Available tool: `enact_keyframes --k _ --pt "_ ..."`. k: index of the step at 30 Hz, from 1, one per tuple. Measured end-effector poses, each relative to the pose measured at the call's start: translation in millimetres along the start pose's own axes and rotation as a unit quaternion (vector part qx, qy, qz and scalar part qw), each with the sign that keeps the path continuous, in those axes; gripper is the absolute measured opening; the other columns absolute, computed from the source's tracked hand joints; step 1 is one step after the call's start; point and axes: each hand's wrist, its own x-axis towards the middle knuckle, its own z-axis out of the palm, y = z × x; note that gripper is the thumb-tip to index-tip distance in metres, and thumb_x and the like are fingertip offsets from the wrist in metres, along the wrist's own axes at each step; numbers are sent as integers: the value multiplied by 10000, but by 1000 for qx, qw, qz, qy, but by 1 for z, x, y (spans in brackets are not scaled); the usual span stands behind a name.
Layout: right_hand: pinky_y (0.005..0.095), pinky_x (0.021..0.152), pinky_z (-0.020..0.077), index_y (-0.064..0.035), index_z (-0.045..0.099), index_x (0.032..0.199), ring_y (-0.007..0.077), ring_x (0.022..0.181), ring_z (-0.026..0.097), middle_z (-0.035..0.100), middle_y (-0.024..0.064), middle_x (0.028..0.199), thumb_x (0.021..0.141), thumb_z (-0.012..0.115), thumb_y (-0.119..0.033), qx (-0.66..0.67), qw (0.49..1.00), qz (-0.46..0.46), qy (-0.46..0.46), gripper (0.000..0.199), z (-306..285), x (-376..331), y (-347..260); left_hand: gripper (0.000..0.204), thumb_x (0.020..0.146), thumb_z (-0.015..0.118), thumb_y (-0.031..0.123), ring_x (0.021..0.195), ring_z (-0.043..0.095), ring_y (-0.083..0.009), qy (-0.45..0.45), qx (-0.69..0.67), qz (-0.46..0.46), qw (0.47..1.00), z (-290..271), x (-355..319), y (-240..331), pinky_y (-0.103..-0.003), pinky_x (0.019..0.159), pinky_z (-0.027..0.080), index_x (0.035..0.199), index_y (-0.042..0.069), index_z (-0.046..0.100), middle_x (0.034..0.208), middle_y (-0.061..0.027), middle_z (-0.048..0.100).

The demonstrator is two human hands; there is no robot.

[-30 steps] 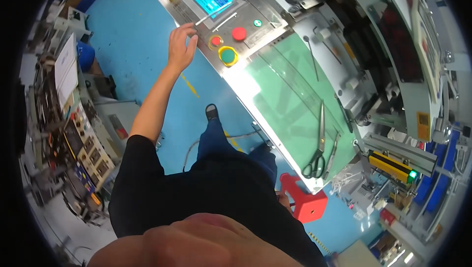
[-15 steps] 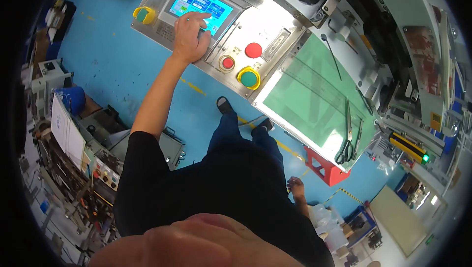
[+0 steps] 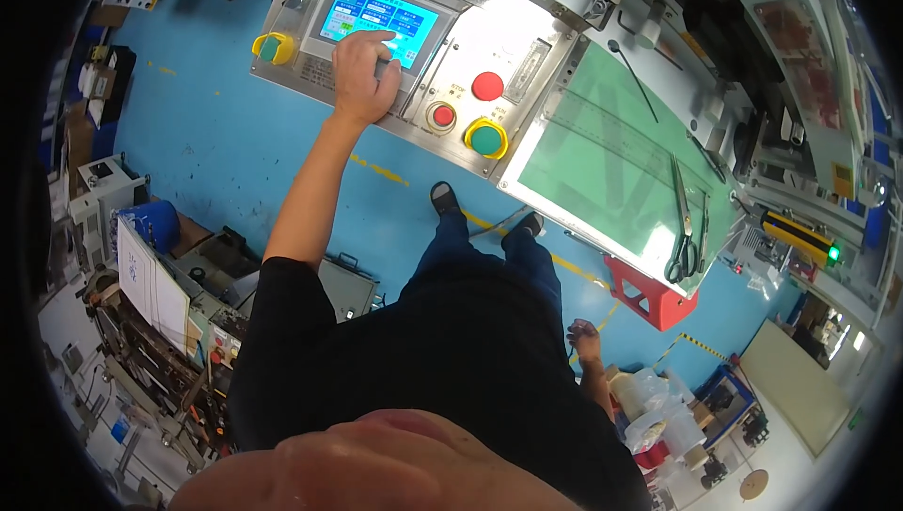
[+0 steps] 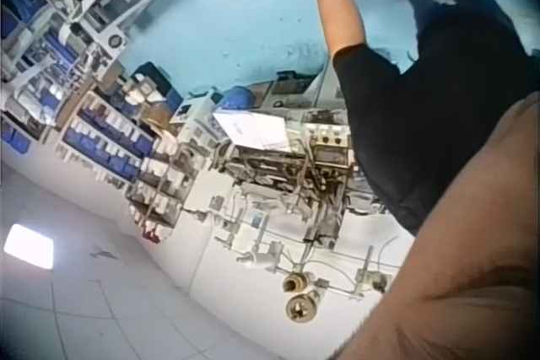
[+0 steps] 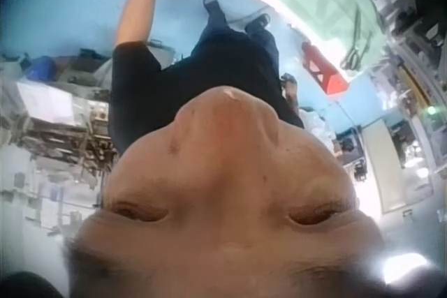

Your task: Operate an industrial sheet-cutting machine, organize processed sheets, and review technical drawings.

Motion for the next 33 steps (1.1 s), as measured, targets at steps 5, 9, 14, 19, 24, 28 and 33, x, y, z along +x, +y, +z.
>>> enact_keyframes --k 5,9,14,19,24,28,33 --pt "267 614 482 -100 590 1017 126 678 601 633 18 823 883 590 -136 35 999 -12 -13 139 4 -9 24 203 686 655 98 1031 518 -288 -20 14 5 1000 3 7 -1 -427 910 334 816 108 500 1078 -50 627" --pt "252 673 475 -84 616 1004 112 729 588 631 5 841 882 611 -109 67 997 -24 -31 125 18 -26 21 196 704 633 68 1023 513 -287 -17 -1 25 1000 2 9 -4 -419 893 341 837 106 494 1099 -59 627" --pt "233 748 463 -43 638 1002 104 793 575 631 6 860 873 624 -80 72 997 -8 9 135 25 -33 19 181 698 637 70 1036 511 -289 15 -2 19 1000 5 4 -2 -417 899 340 809 105 498 1106 -59 629" --pt "235 741 465 -41 638 996 101 778 574 632 3 859 866 638 -92 66 998 7 24 139 28 -33 20 184 693 641 70 1054 508 -296 -21 15 38 999 0 7 2 -420 908 339 810 104 503 1118 -78 624" --pt "243 671 473 -74 617 1015 99 720 578 629 -4 843 875 629 -135 68 998 -5 5 153 28 -27 34 171 726 652 86 1020 518 -308 32 7 26 999 -5 -9 4 -432 897 346 827 88 513 1089 -112 614" --pt "260 627 483 -91 594 1043 115 708 591 627 6 844 883 620 -163 64 998 -16 12 178 29 -31 48 126 782 627 72 922 523 -324 86 -28 -55 994 -18 -58 29 -431 860 364 839 61 516 969 -141 588" --pt "284 635 503 -37 591 1018 142 734 605 629 42 839 904 599 -192 13 996 -82 31 193 22 -22 84 62 831 575 32 748 556 -283 -139 -267 -214 929 -7 -156 127 -354 706 455 795 16 527 790 -147 566"
